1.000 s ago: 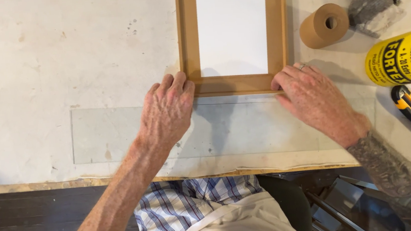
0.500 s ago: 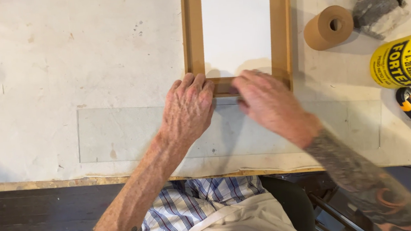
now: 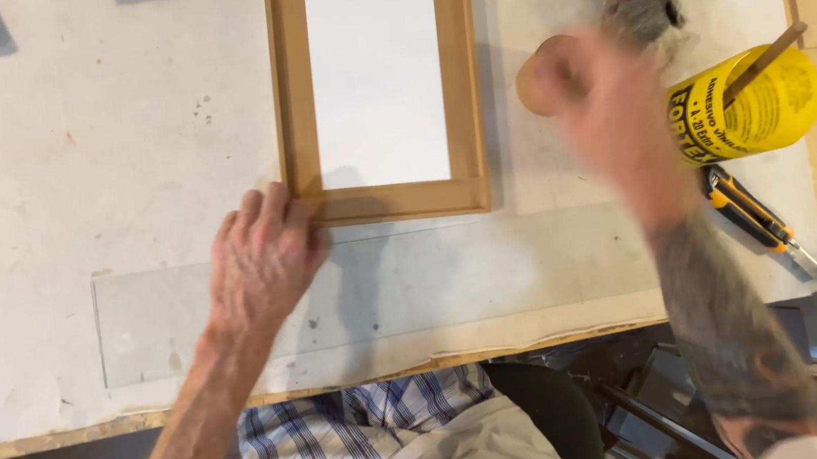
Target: Applying brown paper tape to the back of a picture frame using a utility knife and a brush
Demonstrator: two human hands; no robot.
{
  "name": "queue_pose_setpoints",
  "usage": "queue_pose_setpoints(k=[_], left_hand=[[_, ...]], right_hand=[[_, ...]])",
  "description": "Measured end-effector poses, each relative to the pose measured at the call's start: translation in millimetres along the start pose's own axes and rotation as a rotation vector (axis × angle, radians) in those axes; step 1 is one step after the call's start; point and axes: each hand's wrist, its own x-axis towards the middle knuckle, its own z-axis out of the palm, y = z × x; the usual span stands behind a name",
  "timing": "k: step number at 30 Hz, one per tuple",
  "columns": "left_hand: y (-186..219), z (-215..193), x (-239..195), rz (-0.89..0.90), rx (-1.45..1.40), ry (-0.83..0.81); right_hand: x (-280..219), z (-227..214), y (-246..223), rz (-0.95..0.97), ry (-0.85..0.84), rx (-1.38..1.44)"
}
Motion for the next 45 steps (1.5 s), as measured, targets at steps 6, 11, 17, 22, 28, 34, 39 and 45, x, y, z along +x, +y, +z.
queue_pose_setpoints(k=[6,11,17,22,28,34,39,45], left_hand=[[16.7,-14.2,-14.8,-0.089,-0.092,-0.099],[46.4,-28.3,-38.8,-0.168,-0.237,-0.035],[77.6,-29.1,-42.2,-0.255,-0.271,-0.163],[83.1,-20.9,-37.4,-0.311,-0.207,-0.083],[75.6,-29.8,-34.0,-0.291,-0.168,-0.083],[75.7,-30.3,-32.4,-0.284,-0.114,-0.091],[83.2,-19.8,-33.2,-0.295,-0.111,-0.132],[81.6,-20.3,-29.2,-0.296,-0.096,-0.156]], right_hand=[[101.8,40.1,247.1,0.017,0.329,-0.36],[109.7,15.2,269.1,-0.215,0.522,-0.41],[29.1,13.2,-38.0,-0.701,-0.026,-0.39],[35.4,95.8,-57.4,-1.023,-0.243,-0.605],[49.0,93.2,-59.7,-1.235,-0.255,-0.523],[71.2,128.0,-109.3,-1.306,-0.265,-0.396],[70.1,148.0,-94.0,-1.249,-0.182,-0.415],[95.8,127.9,-75.5,-1.07,-0.089,-0.459]])
